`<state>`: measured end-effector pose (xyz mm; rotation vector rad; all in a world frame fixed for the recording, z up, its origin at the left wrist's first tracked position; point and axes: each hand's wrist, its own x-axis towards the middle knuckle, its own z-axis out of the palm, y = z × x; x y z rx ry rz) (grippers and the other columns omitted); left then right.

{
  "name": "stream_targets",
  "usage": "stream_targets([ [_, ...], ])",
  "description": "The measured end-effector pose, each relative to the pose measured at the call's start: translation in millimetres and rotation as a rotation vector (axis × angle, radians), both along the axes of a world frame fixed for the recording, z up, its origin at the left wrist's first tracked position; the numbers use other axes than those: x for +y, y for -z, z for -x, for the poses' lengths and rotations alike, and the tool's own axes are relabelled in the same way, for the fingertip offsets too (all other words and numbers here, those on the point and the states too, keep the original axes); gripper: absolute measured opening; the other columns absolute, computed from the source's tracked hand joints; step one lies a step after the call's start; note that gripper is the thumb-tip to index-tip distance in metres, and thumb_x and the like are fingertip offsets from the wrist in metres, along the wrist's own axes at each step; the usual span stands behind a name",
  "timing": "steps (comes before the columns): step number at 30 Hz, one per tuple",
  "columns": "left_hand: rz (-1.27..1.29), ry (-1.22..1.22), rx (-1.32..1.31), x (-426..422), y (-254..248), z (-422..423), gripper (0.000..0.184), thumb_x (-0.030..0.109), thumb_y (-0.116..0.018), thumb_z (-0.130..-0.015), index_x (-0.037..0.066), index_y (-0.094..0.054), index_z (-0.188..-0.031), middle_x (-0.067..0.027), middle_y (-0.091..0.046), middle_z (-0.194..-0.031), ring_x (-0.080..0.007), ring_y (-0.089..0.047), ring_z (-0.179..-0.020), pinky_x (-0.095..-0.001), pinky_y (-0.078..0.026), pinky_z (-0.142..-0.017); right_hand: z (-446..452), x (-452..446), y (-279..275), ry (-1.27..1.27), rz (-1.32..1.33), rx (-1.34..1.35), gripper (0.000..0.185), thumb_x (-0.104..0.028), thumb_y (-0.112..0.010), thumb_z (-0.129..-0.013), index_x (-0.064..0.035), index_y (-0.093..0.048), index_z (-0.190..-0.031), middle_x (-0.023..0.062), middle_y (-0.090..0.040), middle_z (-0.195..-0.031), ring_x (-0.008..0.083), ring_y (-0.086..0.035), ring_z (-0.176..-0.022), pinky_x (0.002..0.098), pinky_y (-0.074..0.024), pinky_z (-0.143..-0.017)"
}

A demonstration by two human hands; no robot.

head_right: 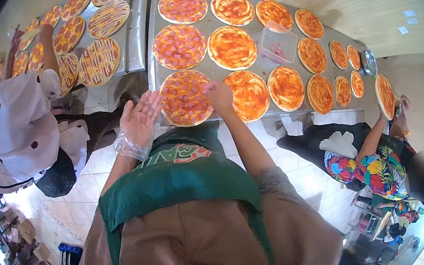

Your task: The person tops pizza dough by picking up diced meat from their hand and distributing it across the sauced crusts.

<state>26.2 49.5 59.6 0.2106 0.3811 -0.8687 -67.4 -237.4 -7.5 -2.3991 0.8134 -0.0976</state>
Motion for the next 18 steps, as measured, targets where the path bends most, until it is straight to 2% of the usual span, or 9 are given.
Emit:
stream_targets([
  [2, 0.015, -0.009, 0.003, -1, 2, 0, 0.062, 0.039, -0.042, -0.104, -0.007, -0.035, -0.144, -0.0272, -0.037, -0.152, -0.0375, -0.037, -0.143, -0.0471, -0.032, -0.119, -4, 9, -17, 0.015, 0.094, 0.062, 0.012, -0.014, -0.075, -0.081, -0.0071, -0.075, -0.091, 0.009, -0.073, -0.082, 0.0221, -0.07, -0.074, 0.0323, -0.0542, -0.068],
  [5, 0.071, 0.012, 0.002, 1, 3, -2, 0.062, 0.039, -0.042, -0.104, -0.008, -0.035, -0.144, -0.0272, -0.036, -0.152, -0.0372, -0.036, -0.143, -0.0472, -0.032, -0.119, -4, 15, -25, -0.078, 0.347, -0.075, 0.014, -0.016, -0.073, -0.084, -0.0071, -0.074, -0.095, 0.0101, -0.072, -0.087, 0.0231, -0.07, -0.078, 0.0326, -0.0544, -0.069],
  [8, 0.083, 0.029, 0.006, -4, -2, 0, 0.063, 0.04, -0.042, -0.104, -0.007, -0.036, -0.144, -0.0273, -0.037, -0.152, -0.0363, -0.035, -0.144, -0.0472, -0.032, -0.118, -13, 52, -67, -0.102, -0.049, -0.293, 0.015, -0.019, -0.071, -0.086, -0.0062, -0.073, -0.093, 0.0133, -0.069, -0.091, 0.0303, -0.066, -0.081, 0.0403, -0.0532, -0.076],
  [9, 0.095, 0.038, 0.009, -7, -1, -1, 0.063, 0.04, -0.042, -0.104, -0.007, -0.036, -0.144, -0.0271, -0.037, -0.152, -0.0362, -0.035, -0.144, -0.047, -0.031, -0.118, -17, 70, -84, -0.114, -0.179, -0.295, 0.017, -0.018, -0.07, -0.086, -0.0048, -0.071, -0.097, 0.0123, -0.068, -0.091, 0.0303, -0.065, -0.084, 0.0401, -0.0517, -0.079],
  [10, 0.111, 0.053, 0.013, -12, -2, -2, 0.063, 0.041, -0.042, -0.104, -0.007, -0.036, -0.145, -0.0269, -0.037, -0.152, -0.0362, -0.035, -0.144, -0.0468, -0.031, -0.118, -21, 82, -93, -0.205, -0.176, -0.354, 0.018, -0.017, -0.071, -0.085, -0.0052, -0.071, -0.097, 0.0124, -0.067, -0.092, 0.0307, -0.064, -0.087, 0.0403, -0.0512, -0.08],
  [11, 0.081, 0.094, -0.035, -15, -10, -1, 0.068, 0.048, -0.042, -0.103, -0.004, -0.038, -0.145, -0.0214, -0.042, -0.15, -0.0314, -0.04, -0.141, -0.0433, -0.033, -0.117, -23, 92, -100, -0.291, -0.169, -0.412, 0.018, -0.017, -0.071, -0.084, -0.0056, -0.07, -0.098, 0.0125, -0.066, -0.092, 0.0312, -0.064, -0.091, 0.0405, -0.0507, -0.082],
  [14, 0.194, 0.139, -0.028, -23, 3, -4, 0.069, 0.048, -0.04, -0.103, -0.003, -0.034, -0.148, -0.0198, -0.04, -0.153, -0.0312, -0.044, -0.138, -0.0436, -0.037, -0.114, -31, 116, -120, -0.466, -0.097, -0.588, 0.017, -0.013, -0.072, -0.081, -0.0049, -0.069, -0.096, 0.0137, -0.064, -0.097, 0.0336, -0.062, -0.098, 0.042, -0.0494, -0.086],
  [17, 0.194, 0.239, -0.104, -34, -15, -5, 0.073, 0.053, -0.036, -0.103, -0.001, -0.032, -0.151, -0.0172, -0.047, -0.148, -0.0289, -0.05, -0.131, -0.043, -0.039, -0.111, -24, 125, -132, -0.524, -0.064, -0.529, 0.018, -0.01, -0.072, -0.08, -0.0036, -0.068, -0.095, 0.0143, -0.063, -0.101, 0.0355, -0.059, -0.103, 0.0428, -0.0484, -0.088],
  [18, 0.322, 0.251, -0.072, -39, -13, -7, 0.075, 0.056, -0.034, -0.102, -0.002, -0.031, -0.151, -0.0174, -0.045, -0.149, -0.0286, -0.049, -0.132, -0.043, -0.037, -0.112, -21, 123, -129, -0.51, -0.074, -0.519, 0.019, -0.01, -0.072, -0.079, -0.0033, -0.067, -0.095, 0.0143, -0.063, -0.101, 0.0354, -0.059, -0.103, 0.0427, -0.0483, -0.088],
])
